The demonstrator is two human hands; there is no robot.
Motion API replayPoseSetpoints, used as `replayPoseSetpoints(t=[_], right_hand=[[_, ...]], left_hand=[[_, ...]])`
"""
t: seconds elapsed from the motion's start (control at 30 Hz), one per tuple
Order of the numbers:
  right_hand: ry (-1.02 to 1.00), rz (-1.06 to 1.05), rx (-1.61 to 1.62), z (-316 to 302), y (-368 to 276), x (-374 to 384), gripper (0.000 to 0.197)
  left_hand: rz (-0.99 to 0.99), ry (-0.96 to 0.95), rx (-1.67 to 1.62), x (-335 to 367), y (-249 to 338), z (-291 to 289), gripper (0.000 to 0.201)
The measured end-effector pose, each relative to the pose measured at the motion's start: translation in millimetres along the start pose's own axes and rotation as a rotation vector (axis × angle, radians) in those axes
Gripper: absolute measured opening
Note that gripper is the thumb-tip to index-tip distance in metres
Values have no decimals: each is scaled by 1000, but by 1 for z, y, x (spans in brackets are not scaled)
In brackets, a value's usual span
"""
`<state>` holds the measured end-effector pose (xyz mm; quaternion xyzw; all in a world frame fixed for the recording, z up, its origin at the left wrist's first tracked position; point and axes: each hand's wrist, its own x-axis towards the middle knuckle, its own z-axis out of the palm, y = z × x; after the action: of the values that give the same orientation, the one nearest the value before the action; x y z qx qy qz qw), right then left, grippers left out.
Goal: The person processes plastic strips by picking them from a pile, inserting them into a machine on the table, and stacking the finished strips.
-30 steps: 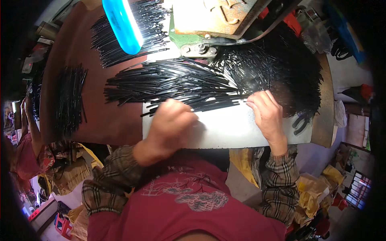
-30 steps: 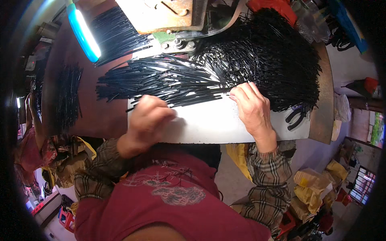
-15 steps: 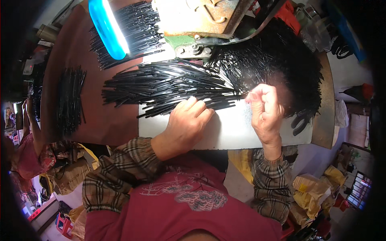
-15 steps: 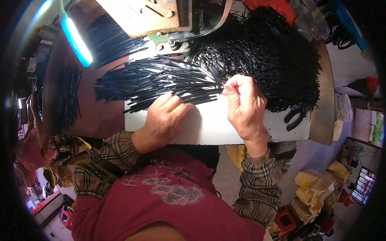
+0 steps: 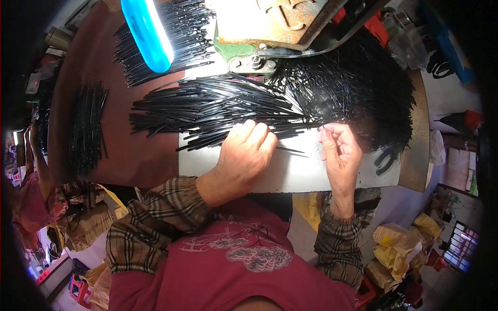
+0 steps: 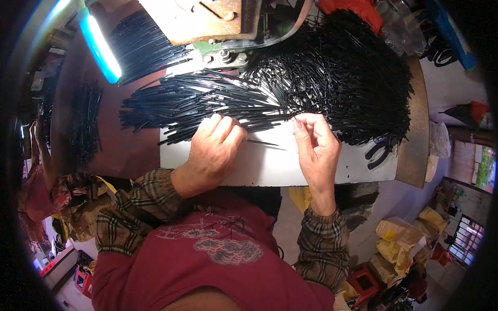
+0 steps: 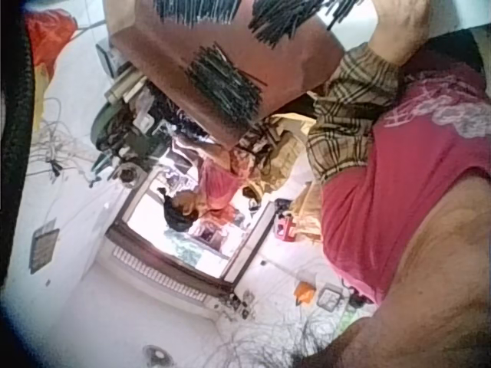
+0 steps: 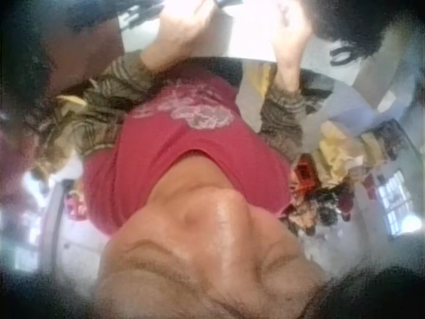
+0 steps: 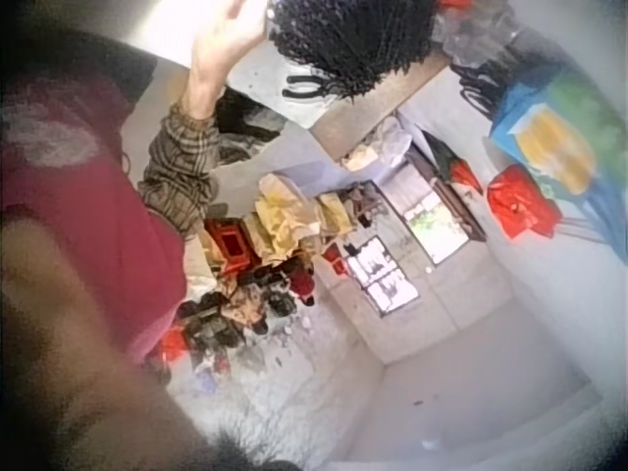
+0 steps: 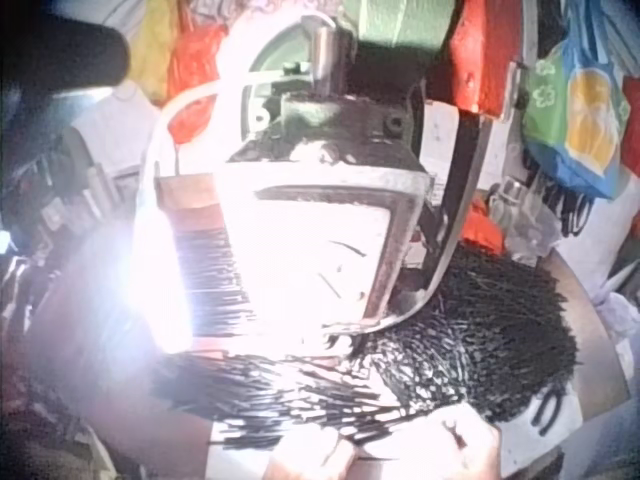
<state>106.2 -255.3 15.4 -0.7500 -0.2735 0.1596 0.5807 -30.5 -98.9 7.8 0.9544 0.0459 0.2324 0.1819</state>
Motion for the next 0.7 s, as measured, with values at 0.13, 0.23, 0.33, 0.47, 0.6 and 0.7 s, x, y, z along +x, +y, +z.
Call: replayPoseSetpoints(t=[0.13, 0.23, 0.33, 0.47, 0.6, 0.7], right_hand=[[32, -77, 60, 15, -15, 7, 9], [-36, -152, 25, 33, -34, 14, 7], [-141, -159, -87, 57, -43, 29, 8], [-107, -293, -171, 87, -43, 42, 14], [-121, -260, -132, 96, -37, 47, 17], [-151, -196, -83, 99, -34, 50, 19]], left_hand=[[-115, 91, -239, -1, -9, -10, 20], [-387, 93, -587, 11, -25, -34, 19], [-661, -28, -1141, 16, -45, -47, 22], [-703, -32, -1057, 18, -53, -56, 27], [-748, -2, -1142, 14, -57, -57, 28], [-757, 12, -1110, 13, -60, -57, 29]])
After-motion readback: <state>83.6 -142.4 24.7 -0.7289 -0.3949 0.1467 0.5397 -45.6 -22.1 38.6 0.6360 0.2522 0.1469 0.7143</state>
